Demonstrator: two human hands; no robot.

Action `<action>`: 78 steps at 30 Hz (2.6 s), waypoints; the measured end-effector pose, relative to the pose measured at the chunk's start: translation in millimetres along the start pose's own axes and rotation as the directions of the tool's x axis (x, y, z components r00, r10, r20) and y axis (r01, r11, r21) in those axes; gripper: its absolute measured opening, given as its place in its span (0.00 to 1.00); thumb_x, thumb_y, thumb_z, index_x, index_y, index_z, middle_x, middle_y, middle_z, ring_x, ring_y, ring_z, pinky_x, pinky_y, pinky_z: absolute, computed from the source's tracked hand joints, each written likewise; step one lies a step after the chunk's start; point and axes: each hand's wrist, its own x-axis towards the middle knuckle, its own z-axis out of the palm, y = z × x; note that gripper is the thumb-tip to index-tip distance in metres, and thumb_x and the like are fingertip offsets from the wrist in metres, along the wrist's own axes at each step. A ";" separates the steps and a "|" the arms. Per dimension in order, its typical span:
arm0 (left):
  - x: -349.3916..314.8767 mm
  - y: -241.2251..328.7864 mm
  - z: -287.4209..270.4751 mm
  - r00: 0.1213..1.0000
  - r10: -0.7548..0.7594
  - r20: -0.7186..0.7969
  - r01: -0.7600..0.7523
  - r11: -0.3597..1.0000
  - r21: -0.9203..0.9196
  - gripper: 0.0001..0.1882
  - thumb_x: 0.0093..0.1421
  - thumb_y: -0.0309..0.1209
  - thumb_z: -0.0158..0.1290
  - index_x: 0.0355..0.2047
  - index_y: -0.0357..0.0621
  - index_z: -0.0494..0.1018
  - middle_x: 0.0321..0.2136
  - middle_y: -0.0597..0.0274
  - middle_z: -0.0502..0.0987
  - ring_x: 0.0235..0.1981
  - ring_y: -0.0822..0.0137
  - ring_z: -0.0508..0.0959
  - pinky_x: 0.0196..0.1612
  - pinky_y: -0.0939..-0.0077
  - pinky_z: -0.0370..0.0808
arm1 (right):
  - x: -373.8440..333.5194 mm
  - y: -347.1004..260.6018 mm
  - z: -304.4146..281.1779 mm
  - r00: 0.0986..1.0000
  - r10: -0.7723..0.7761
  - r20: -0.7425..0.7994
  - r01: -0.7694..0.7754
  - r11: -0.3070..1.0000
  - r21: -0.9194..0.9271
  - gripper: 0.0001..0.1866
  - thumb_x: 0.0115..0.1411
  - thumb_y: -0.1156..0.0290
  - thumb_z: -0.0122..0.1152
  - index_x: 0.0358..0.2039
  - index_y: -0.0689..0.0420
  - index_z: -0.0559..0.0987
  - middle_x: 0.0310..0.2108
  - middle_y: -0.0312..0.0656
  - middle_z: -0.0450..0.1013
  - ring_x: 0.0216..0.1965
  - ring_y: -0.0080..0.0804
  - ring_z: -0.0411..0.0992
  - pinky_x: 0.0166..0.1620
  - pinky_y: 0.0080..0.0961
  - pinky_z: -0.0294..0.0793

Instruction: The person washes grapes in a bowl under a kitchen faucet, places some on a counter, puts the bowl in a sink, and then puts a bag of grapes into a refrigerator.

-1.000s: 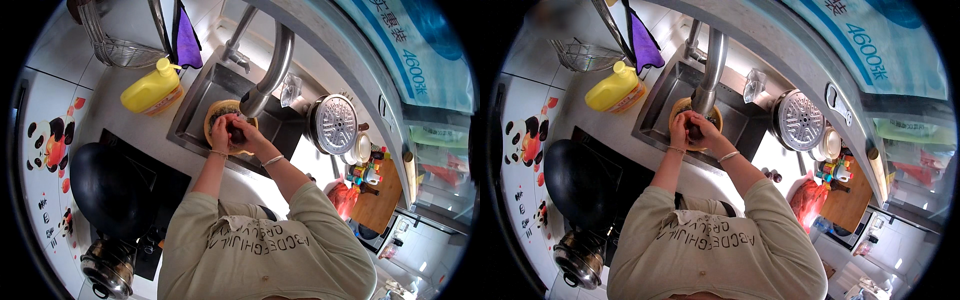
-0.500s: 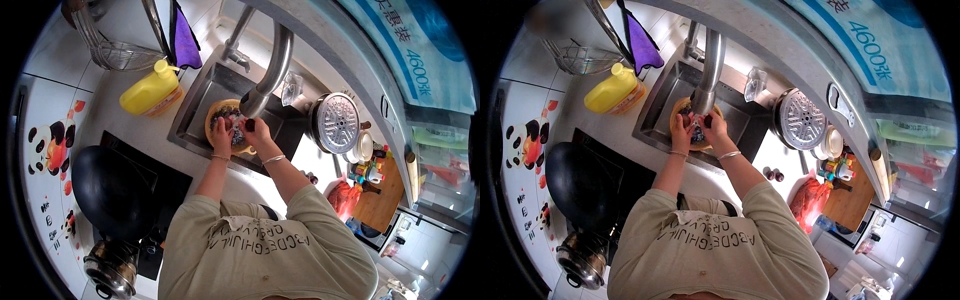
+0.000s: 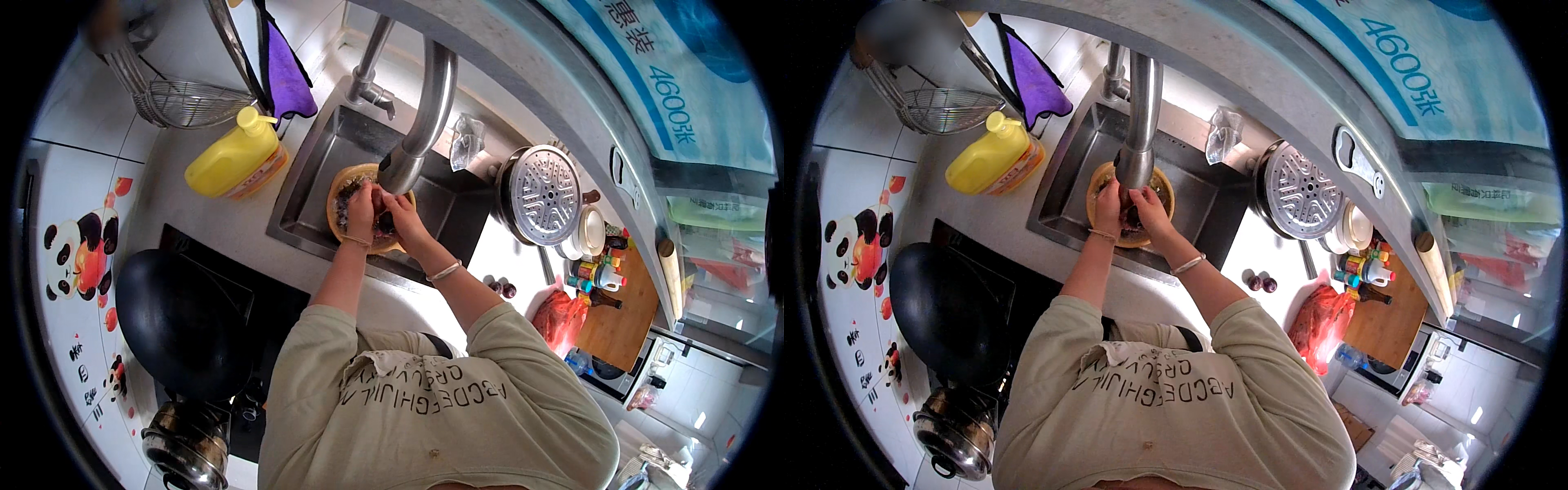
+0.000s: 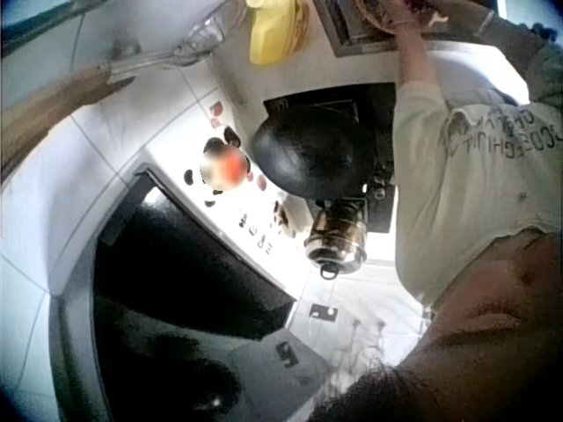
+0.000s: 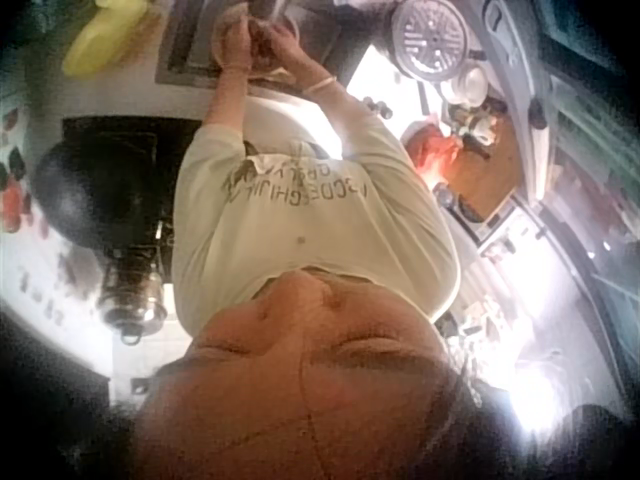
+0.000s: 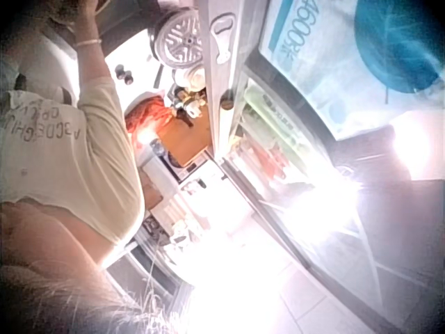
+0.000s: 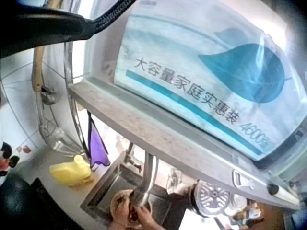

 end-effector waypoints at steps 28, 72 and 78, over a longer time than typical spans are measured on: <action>61.4 27.4 54.3 0.890 0.026 0.455 -0.064 0.996 0.069 0.11 0.58 0.40 0.44 0.30 0.46 0.68 0.20 0.72 0.67 0.20 0.79 0.67 0.22 0.82 0.65 | -11.3 15.7 -60.2 0.986 0.063 0.156 -0.016 0.958 -0.287 0.15 0.55 0.75 0.51 0.44 0.54 0.65 0.28 0.36 0.64 0.24 0.22 0.65 0.21 0.19 0.70; -90.4 -83.3 32.8 0.777 0.249 0.579 -0.588 0.616 0.524 0.11 0.53 0.19 0.45 0.38 0.38 0.66 0.37 0.61 0.70 0.34 0.72 0.71 0.39 0.81 0.69 | -213.6 81.6 -362.9 0.629 -0.048 -0.776 0.186 0.978 0.090 0.18 0.50 0.70 0.54 0.39 0.60 0.62 0.28 0.44 0.67 0.20 0.29 0.70 0.21 0.23 0.69; -167.4 -196.1 123.2 0.508 -0.077 0.858 -0.856 0.067 0.512 0.29 0.47 0.25 0.55 0.50 0.43 0.60 0.45 0.53 0.63 0.38 0.60 0.69 0.43 0.69 0.68 | -238.7 104.2 -373.4 0.802 -0.065 -0.594 0.255 0.936 0.242 0.13 0.59 0.66 0.46 0.44 0.52 0.62 0.28 0.41 0.66 0.21 0.28 0.68 0.22 0.22 0.69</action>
